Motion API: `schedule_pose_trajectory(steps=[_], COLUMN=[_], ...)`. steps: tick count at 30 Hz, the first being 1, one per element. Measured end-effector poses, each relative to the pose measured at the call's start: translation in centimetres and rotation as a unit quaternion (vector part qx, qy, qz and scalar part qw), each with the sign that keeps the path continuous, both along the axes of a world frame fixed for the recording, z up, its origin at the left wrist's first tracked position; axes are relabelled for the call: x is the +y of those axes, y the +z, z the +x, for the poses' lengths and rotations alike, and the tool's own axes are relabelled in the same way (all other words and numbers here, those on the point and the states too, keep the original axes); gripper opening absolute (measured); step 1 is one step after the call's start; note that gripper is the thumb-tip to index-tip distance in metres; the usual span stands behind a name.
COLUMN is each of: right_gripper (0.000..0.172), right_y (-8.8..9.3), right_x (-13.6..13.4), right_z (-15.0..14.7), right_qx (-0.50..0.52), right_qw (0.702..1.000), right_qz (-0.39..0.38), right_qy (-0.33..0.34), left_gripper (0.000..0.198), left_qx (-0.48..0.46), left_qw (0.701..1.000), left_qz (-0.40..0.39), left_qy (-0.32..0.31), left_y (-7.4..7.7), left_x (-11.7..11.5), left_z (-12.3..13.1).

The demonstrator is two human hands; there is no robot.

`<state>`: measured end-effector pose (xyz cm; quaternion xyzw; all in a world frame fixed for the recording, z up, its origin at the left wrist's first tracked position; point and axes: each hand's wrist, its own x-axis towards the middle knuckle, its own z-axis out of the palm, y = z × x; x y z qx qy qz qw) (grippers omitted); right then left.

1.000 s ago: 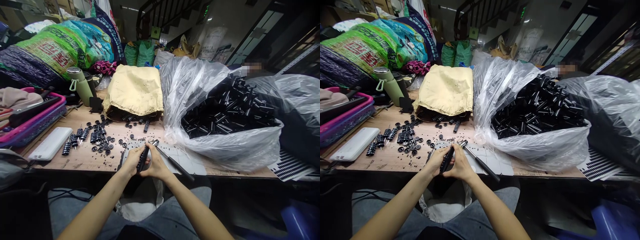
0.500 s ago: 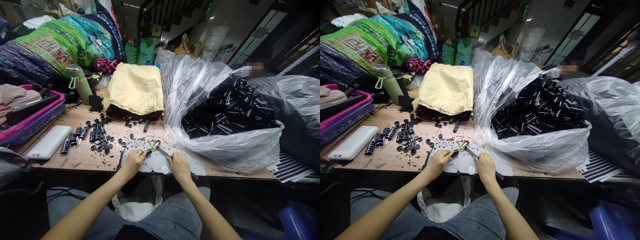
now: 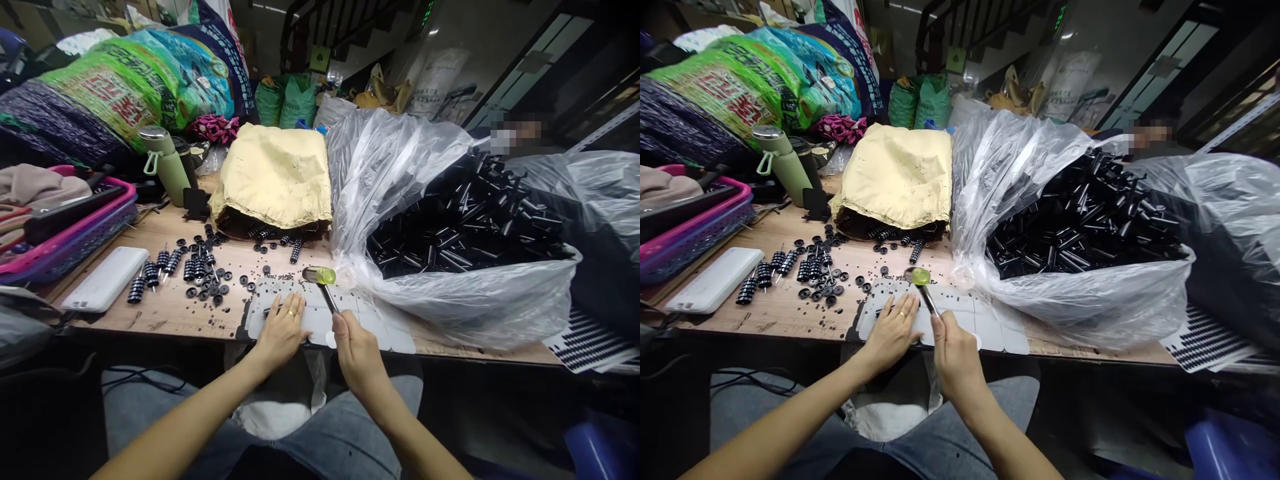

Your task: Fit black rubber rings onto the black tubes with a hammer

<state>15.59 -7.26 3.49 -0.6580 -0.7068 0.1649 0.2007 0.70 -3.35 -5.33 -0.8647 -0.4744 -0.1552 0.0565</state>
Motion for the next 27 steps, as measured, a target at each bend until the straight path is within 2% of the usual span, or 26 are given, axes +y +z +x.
schedule_pose_trajectory(steps=[2, 4, 6, 9, 11, 13, 15, 16, 19, 20, 23, 25, 27], right_gripper=[0.042, 0.042, 0.041, 0.043, 0.044, 0.043, 0.041, 0.040, 0.038, 0.037, 0.032, 0.028, 0.024], right_y=[0.4, -0.3, -1.4, -2.2, -2.1, -2.1, -2.7, -3.2, -5.1, -5.7, -6.7, -6.4, -5.4], right_x=[-0.3, -0.4, -0.2, 0.6, 1.3, 2.2, 3.0, 3.3, 3.8, 3.8, 4.1, 5.0, 6.8], right_z=[-1.6, -3.0, -3.8, -3.3, -2.0, -0.3, 1.4, 2.1, 3.1, 3.2, 3.2, 3.6, 4.7], right_qx=[0.020, -0.017, -0.074, -0.094, -0.088, -0.106, -0.145, -0.166, -0.209, -0.215, -0.203, -0.176, -0.148], right_qw=[0.999, 0.994, 0.986, 0.985, 0.991, 0.992, 0.987, 0.984, 0.976, 0.975, 0.978, 0.982, 0.984], right_qz=[0.013, -0.022, -0.068, -0.086, -0.074, -0.065, -0.066, -0.067, -0.043, -0.024, 0.034, 0.062, 0.087], right_qy=[0.048, 0.105, 0.134, 0.112, 0.071, 0.028, -0.009, -0.024, -0.054, -0.052, -0.031, -0.024, -0.034], left_gripper=[0.056, 0.053, 0.050, 0.043, 0.036, 0.029, 0.030, 0.035, 0.036, 0.035, 0.029, 0.025, 0.022], left_qx=[0.001, 0.006, 0.004, -0.027, -0.056, -0.081, -0.102, -0.114, -0.143, -0.144, -0.147, -0.152, -0.163], left_qw=[1.000, 1.000, 1.000, 0.997, 0.991, 0.981, 0.972, 0.969, 0.949, 0.945, 0.944, 0.945, 0.944], left_qz=[-0.009, -0.013, -0.021, -0.068, -0.121, -0.175, -0.212, -0.217, -0.144, -0.131, -0.128, -0.141, -0.158], left_qy=[-0.003, -0.002, -0.014, -0.007, 0.009, -0.013, -0.020, 0.020, 0.242, 0.264, 0.267, 0.252, 0.241], left_y=[-0.6, -1.2, -1.4, -0.4, 1.1, 2.7, 4.0, 4.5, 5.0, 5.0, 4.4, 3.8, 3.4], left_x=[-0.2, -0.1, 0.2, 0.5, 0.7, 1.6, 3.9, 5.6, 12.0, 14.0, 18.7, 20.4, 21.4], left_z=[0.7, 1.0, 0.9, 0.5, 0.0, -0.8, -1.8, -2.4, -3.8, -4.1, -4.1, -3.7, -3.2])
